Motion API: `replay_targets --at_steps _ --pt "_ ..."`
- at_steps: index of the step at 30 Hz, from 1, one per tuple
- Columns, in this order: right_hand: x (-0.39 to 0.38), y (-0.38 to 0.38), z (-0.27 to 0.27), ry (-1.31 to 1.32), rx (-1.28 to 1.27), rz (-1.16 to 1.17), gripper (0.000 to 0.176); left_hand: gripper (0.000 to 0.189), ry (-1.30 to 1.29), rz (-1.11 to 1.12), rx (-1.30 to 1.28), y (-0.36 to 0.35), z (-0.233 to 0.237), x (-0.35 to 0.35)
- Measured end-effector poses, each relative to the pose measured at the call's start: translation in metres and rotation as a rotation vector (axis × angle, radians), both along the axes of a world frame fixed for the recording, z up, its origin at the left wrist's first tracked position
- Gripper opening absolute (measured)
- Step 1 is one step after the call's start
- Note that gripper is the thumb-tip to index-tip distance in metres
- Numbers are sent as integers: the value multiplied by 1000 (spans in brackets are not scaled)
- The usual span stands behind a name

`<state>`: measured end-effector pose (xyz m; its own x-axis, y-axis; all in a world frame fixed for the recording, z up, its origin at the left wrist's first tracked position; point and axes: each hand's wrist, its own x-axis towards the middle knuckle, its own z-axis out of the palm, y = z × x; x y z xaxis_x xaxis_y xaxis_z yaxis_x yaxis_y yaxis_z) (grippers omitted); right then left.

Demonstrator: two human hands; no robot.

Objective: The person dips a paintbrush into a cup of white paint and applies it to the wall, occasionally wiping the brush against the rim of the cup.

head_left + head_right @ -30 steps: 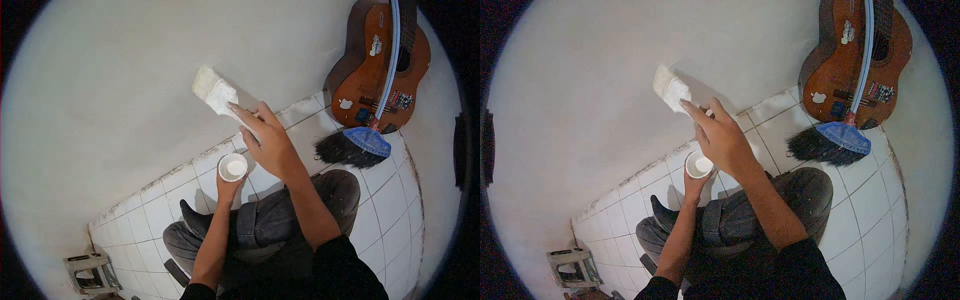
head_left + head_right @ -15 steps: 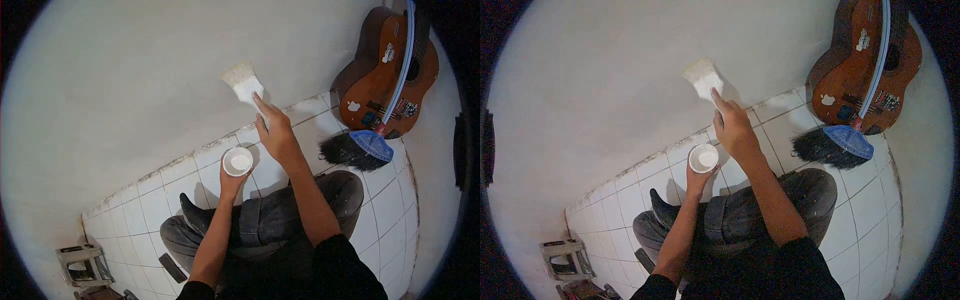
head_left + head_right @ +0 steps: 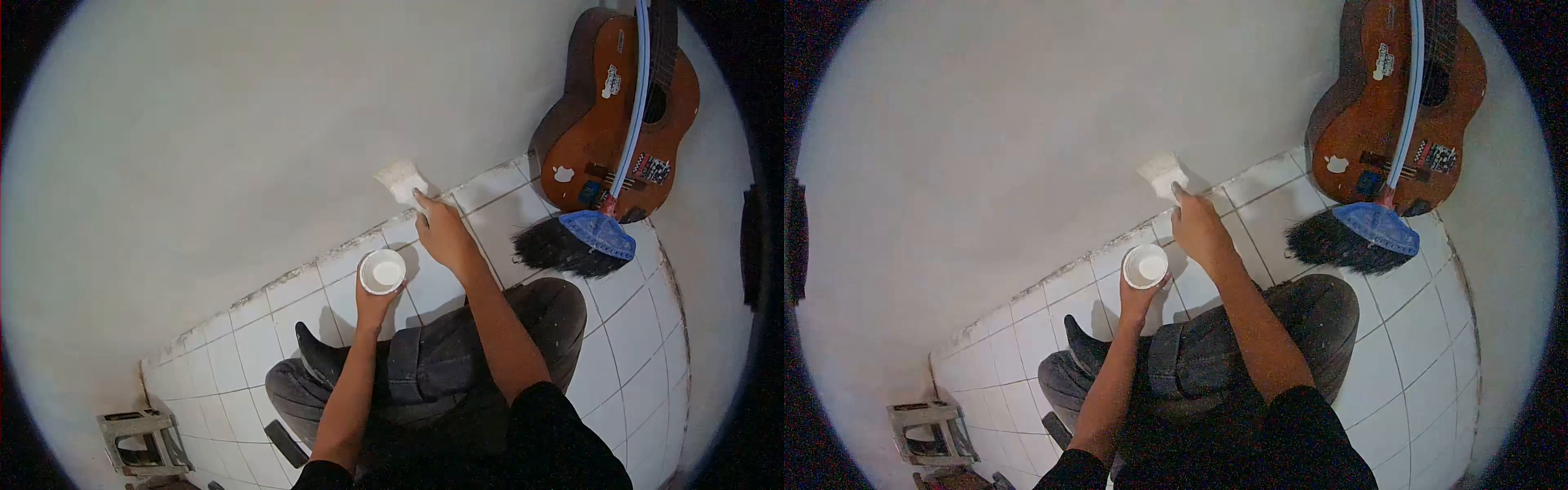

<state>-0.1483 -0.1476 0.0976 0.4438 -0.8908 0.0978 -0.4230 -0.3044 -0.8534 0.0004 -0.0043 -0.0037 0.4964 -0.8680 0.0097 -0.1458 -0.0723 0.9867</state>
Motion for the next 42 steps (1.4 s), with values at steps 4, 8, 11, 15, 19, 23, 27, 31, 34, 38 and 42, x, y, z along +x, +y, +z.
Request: replay_targets --at_steps 4,8,11,15,19,23,27,31,34,38,42 --pt "-4 -5 -4 -26 6 -24 49 81 20 9 -19 -1 -5 1" --pt "-6 -6 -5 -54 14 -13 49 80 -18 -12 0 1 -3 1" --pt "-4 -9 -18 -56 23 -28 49 79 4 -45 16 1 2 0" --pt "-5 -11 -21 -51 15 -34 49 80 -62 -6 72 1 2 -2" --pt "-16 -10 -6 -2 89 -13 47 82 -96 -1 50 3 -6 2" --pt "-31 -8 22 -17 36 5 44 81 -77 -5 27 0 -5 2" --pt "-39 -3 58 -143 -32 34 48 81 -79 16 37 0 -13 6" --pt "-23 5 66 -338 -239 22 49 81 -66 -11 52 -2 -12 7" --pt "-11 5 49 -299 -225 -7 48 81 -58 -11 50 -2 -8 5" --pt "-3 -6 21 -152 -151 -2 47 80 -54 8 54 -2 3 1" --pt "-4 -3 8 89 -10 48 49 80 -111 -22 29 -2 5 0"
